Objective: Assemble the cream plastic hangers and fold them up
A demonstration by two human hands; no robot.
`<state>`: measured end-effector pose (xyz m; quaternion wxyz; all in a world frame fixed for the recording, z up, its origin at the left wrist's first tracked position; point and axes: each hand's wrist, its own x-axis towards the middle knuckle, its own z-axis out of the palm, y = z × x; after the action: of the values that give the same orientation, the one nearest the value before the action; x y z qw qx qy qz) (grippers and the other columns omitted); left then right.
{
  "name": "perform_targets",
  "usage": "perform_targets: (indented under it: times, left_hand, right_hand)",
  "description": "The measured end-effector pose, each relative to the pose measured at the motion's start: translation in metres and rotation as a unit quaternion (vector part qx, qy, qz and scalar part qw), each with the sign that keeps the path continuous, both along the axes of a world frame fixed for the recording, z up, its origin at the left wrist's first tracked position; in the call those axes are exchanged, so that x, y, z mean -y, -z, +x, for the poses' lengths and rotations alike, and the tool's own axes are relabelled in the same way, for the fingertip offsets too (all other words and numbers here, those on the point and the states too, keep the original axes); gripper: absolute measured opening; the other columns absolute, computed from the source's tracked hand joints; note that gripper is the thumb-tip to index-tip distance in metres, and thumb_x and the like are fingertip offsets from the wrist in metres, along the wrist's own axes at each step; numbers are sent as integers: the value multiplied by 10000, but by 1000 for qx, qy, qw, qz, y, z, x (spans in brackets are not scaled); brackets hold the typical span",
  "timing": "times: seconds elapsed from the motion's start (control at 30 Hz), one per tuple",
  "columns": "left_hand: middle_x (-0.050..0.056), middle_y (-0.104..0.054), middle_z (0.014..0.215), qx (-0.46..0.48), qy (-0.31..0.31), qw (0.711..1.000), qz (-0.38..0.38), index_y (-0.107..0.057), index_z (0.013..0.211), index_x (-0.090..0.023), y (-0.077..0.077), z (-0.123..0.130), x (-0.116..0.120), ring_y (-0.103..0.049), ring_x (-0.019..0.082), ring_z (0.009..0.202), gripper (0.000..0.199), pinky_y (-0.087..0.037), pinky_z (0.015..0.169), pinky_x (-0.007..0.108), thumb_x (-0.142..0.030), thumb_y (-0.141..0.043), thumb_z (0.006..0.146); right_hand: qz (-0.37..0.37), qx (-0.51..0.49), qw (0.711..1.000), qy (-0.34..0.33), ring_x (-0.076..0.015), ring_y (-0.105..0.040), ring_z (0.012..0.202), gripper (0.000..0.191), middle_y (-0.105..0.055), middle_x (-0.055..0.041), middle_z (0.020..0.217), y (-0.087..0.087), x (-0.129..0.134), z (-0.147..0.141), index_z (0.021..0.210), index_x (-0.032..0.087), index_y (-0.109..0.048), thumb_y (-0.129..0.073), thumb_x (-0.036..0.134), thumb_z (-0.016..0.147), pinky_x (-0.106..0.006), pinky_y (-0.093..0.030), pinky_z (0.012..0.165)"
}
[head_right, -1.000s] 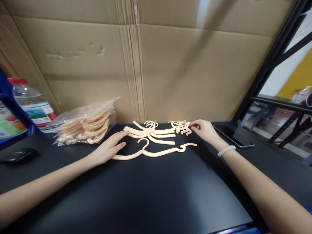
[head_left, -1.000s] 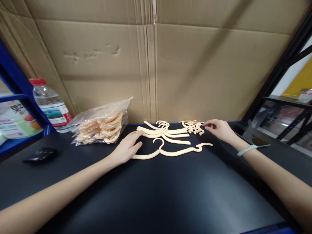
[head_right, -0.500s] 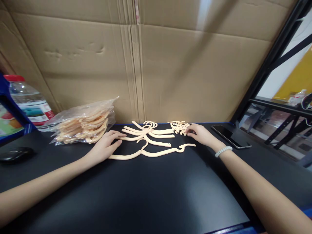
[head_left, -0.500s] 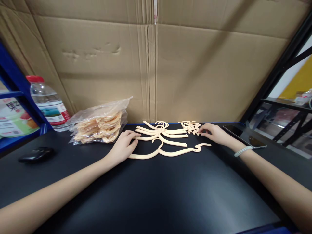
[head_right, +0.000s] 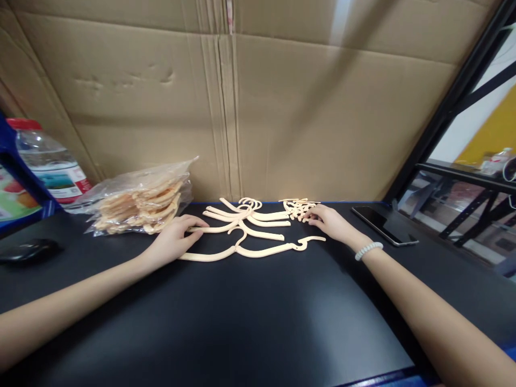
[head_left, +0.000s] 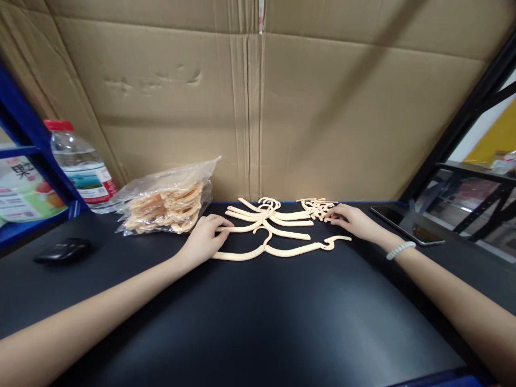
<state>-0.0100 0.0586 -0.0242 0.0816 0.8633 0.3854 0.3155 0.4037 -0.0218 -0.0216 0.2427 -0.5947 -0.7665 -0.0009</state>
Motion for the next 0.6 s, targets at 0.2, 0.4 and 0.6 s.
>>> perform_targets:
  times: [0.2,0.4,0.6]
  left_hand:
    - [58,-712,903,13,-5,1000,-26,-653,869,-204,-2,1,2,-640,249,873,208,-502,829,416,-318,-487,817]
    - [40,-696,879,51,8,997,-58,-598,897,-204,-6,2,6,-645,209,796,212,-511,733,341,-362,-466,846]
    - [33,-655,853,98,37,991,-84,-572,875,-194,-9,3,9,-617,188,766,220,-504,703,324,-397,-494,844]
  right_hand:
    - [0,5,1000,9,-188,-590,709,148,-611,-51,809,2,-2,1,822,195,-673,-544,262,844,-334,-486,701]
    - [76,57,995,32,-234,-600,819,243,-610,-90,873,-9,5,1,855,189,-670,-457,294,910,-374,-479,768]
    - [192,17,973,124,-233,-605,741,299,-630,-88,799,-21,14,-7,889,189,-677,-426,345,934,-349,-462,665]
